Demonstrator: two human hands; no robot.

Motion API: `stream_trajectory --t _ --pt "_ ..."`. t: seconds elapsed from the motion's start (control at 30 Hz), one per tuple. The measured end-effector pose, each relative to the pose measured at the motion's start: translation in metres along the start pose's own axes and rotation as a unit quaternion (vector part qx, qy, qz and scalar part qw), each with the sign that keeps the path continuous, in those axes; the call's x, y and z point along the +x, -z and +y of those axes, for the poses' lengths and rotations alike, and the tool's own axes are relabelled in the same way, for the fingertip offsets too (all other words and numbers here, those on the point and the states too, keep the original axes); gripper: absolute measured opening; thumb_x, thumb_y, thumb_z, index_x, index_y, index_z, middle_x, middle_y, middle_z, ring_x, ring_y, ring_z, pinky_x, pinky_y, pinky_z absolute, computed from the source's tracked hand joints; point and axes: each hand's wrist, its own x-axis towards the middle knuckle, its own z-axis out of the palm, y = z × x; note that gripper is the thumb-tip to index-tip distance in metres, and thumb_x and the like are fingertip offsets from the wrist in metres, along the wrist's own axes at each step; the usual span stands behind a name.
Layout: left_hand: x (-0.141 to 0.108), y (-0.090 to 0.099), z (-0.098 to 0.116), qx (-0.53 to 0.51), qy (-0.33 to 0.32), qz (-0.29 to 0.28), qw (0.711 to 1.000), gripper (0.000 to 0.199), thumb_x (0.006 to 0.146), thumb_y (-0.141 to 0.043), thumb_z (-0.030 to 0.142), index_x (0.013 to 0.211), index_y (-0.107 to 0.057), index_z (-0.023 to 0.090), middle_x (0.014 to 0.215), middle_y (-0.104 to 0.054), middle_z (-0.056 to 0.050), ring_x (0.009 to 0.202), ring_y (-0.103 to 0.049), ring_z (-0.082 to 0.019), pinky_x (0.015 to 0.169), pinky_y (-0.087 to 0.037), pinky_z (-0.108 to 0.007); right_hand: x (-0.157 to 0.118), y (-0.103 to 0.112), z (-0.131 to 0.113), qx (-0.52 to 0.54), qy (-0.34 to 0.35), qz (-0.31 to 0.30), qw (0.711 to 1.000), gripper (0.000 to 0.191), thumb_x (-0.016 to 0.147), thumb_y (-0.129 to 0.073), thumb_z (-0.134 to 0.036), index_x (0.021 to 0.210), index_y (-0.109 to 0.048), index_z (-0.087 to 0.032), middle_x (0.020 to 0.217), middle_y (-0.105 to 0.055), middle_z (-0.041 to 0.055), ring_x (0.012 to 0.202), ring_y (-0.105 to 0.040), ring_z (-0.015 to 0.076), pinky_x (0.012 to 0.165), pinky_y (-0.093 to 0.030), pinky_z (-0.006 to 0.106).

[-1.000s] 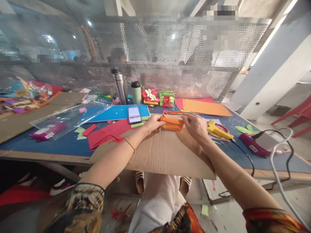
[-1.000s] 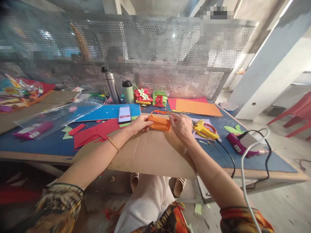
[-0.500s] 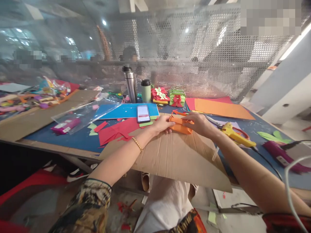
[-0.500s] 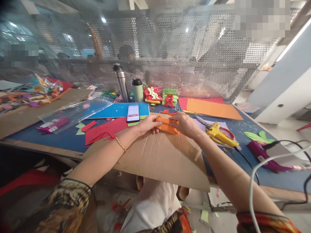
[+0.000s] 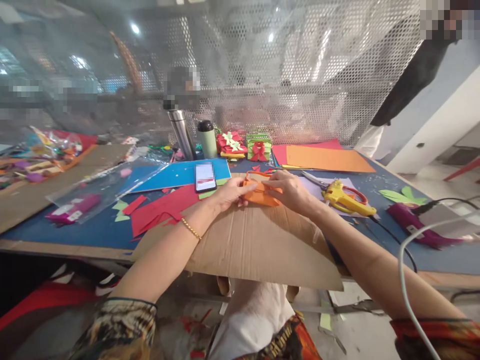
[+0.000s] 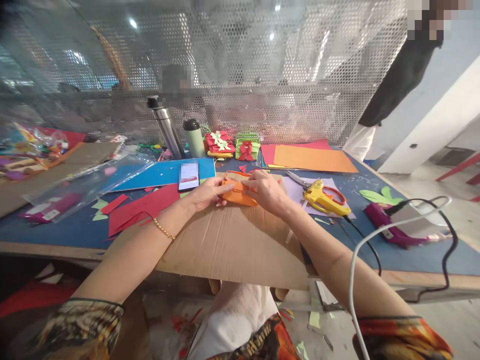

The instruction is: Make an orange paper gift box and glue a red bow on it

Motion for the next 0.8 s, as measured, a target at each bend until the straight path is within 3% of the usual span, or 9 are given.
stream_trajectory --t 0.13,0.23,0.33,0.47,0.63,0.8 --pt "0.004 0.004 -0.008 0.009 0.016 0.030 0.999 0.026 0.092 -0.081 0.035 0.098 -0.072 0.011 0.073 -0.071 -0.003 0.041 -0.054 -0.006 0.040 -0.036 -0.021 0.001 0.011 -0.006 0.024 -0.007 0.039 0.999 0.019 0.096 -0.067 -0.029 0.099 -0.085 -0.025 0.095 -0.069 0.0094 0.090 -0.063 0.0240 0.083 -0.052 0.039" --pt "0.011 0.009 -0.008 0.001 -0.022 0.075 0.997 0.028 0.085 -0.087 0.032 0.100 -0.074 0.012 0.076 -0.072 -0.002 0.050 -0.059 -0.007 0.045 -0.042 -0.019 0.003 0.030 0.006 0.035 -0.078 0.165 0.982 0.029 0.099 -0.061 -0.035 0.111 -0.085 -0.023 0.103 -0.072 0.0108 0.092 -0.066 0.0244 0.087 -0.054 0.041" --pt "0.022 0.013 -0.001 -0.016 -0.040 0.121 0.992 0.028 0.079 -0.090 0.026 0.098 -0.074 0.012 0.083 -0.074 -0.003 0.062 -0.063 -0.009 0.051 -0.047 -0.018 0.004 0.045 0.026 0.044 -0.176 0.265 0.947 0.032 0.098 -0.057 -0.035 0.109 -0.084 -0.022 0.099 -0.074 0.0093 0.086 -0.067 0.0221 0.087 -0.056 0.041" --pt "0.044 0.015 0.011 -0.004 -0.019 0.129 0.992 0.024 0.080 -0.085 0.017 0.098 -0.071 0.012 0.087 -0.075 -0.005 0.067 -0.066 -0.012 0.053 -0.051 -0.021 0.005 0.044 0.042 0.087 -0.216 0.264 0.936 0.031 0.092 -0.059 -0.031 0.106 -0.084 -0.021 0.098 -0.076 0.0086 0.080 -0.068 0.0207 0.085 -0.058 0.040" --pt "0.070 0.009 0.013 0.023 0.015 0.122 0.992 0.015 0.082 -0.076 0.012 0.096 -0.071 0.011 0.079 -0.074 -0.005 0.061 -0.065 -0.013 0.052 -0.052 -0.024 0.008 0.033 0.038 0.113 -0.214 0.238 0.941 0.032 0.089 -0.059 -0.028 0.108 -0.084 -0.019 0.098 -0.077 0.0094 0.082 -0.068 0.0210 0.085 -0.058 0.039" --pt "0.095 -0.006 0.015 0.057 -0.006 0.145 0.988 0.020 0.073 -0.079 0.011 0.091 -0.071 0.013 0.078 -0.076 -0.004 0.068 -0.069 -0.015 0.066 -0.056 -0.025 0.010 0.028 0.039 0.101 -0.213 0.215 0.948 0.029 0.090 -0.060 -0.027 0.105 -0.085 -0.021 0.096 -0.077 0.0082 0.081 -0.068 0.0207 0.084 -0.057 0.037"
